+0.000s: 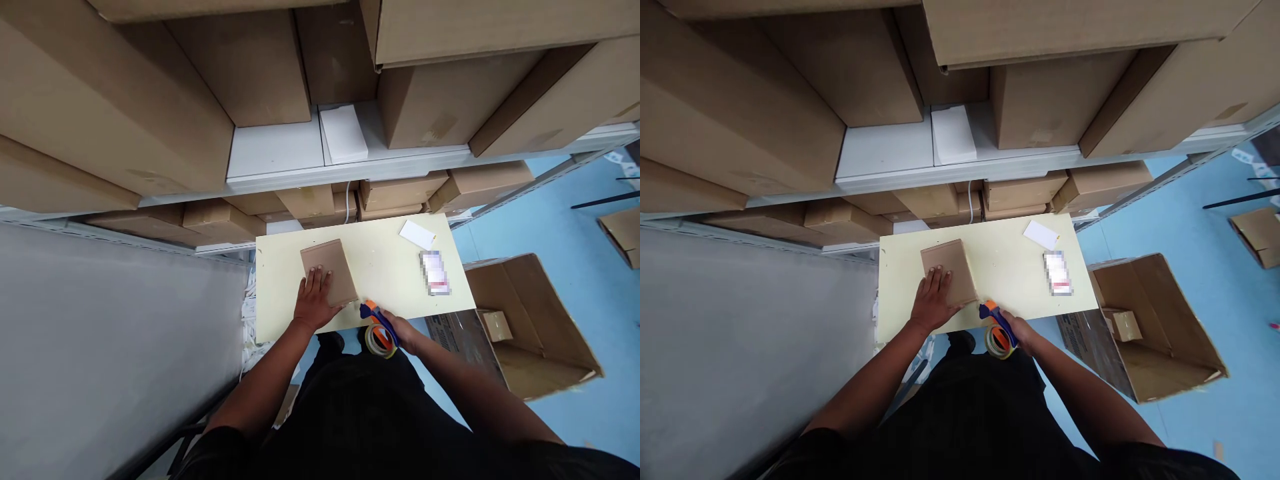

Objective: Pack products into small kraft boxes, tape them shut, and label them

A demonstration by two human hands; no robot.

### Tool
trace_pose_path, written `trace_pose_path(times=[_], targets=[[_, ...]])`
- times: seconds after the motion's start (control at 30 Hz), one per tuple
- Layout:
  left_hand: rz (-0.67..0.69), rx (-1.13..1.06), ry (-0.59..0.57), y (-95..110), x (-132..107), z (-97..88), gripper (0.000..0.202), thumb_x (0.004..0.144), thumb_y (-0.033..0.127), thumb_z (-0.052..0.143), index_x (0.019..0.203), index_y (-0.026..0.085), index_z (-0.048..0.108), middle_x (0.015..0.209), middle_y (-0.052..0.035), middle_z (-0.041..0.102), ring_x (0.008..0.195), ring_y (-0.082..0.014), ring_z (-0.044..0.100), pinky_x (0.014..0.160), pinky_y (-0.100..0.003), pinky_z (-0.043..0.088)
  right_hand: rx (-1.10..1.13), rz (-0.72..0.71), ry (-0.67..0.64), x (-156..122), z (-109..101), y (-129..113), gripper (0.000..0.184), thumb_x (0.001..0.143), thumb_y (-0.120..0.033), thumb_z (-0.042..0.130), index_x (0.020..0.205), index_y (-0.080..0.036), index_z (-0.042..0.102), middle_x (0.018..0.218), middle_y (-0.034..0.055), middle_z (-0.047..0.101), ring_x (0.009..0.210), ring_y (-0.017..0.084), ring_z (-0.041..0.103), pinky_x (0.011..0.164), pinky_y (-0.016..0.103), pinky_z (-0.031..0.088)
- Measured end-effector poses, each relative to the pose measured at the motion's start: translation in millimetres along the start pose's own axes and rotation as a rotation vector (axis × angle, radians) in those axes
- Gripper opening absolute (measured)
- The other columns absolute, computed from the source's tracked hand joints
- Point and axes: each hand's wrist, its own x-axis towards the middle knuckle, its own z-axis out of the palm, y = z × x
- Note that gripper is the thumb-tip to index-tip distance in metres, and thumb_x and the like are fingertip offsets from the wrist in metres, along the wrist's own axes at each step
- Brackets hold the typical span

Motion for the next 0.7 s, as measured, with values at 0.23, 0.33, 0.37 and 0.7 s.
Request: trace_pose_path(times=[0.23,0.33,0.37,0.7], targets=[[0.023,-0.014,-0.001,-2,2,3.4,0.109,0.08,0.069,0.07,0.163,0.012,0.028,0.172,-0.0196,0.013,0.159,-0.0396,0.006,0.127,-0.055,0.015,-0.276,0.099,-0.035,0,4,-60,0.047,0.092,-0.062,0.061,0.09,-0.017,0.072,0.081,0.0088,0.077,0.07,0.022,0.072,0.066,0.03,0.058],[0.024,-0.007,0.005,-2,2,2.8,0.107,0.08,0.068,0.069,0.162,0.011,0.03,0.171,-0.0202,0.013,0.159,-0.0397,0.007,0.127,-0.055,0.015,-0.349,0.168,-0.086,-1,0,-84,0.046,0.09,-0.063,0.064,0.089,-0.018,0.072,0.077,0.0077,0.076,0.066,0.022,0.071,0.063,0.031,0.057],[0.022,-0.004,0.007,-2,2,2.4,0.107,0.08,0.068,0.07,0.162,0.011,0.03,0.171,-0.0203,0.014,0.159,-0.0397,0.007,0.127,-0.055,0.016,-0.383,0.182,-0.095,-2,-2,-87,0.047,0.089,-0.064,0.064,0.089,-0.018,0.072,0.076,0.0074,0.076,0.065,0.022,0.071,0.061,0.031,0.057],[0.009,-0.003,-0.027,1,4,0.8,0.109,0.08,0.072,0.068,0.162,0.011,0.03,0.171,-0.0201,0.013,0.159,-0.0394,0.006,0.128,-0.054,0.013,-0.626,0.176,-0.207,9,14,-83,0.038,0.083,-0.055,0.074,0.087,-0.018,0.075,0.072,0.0051,0.074,0.066,0.02,0.069,0.061,0.029,0.055]])
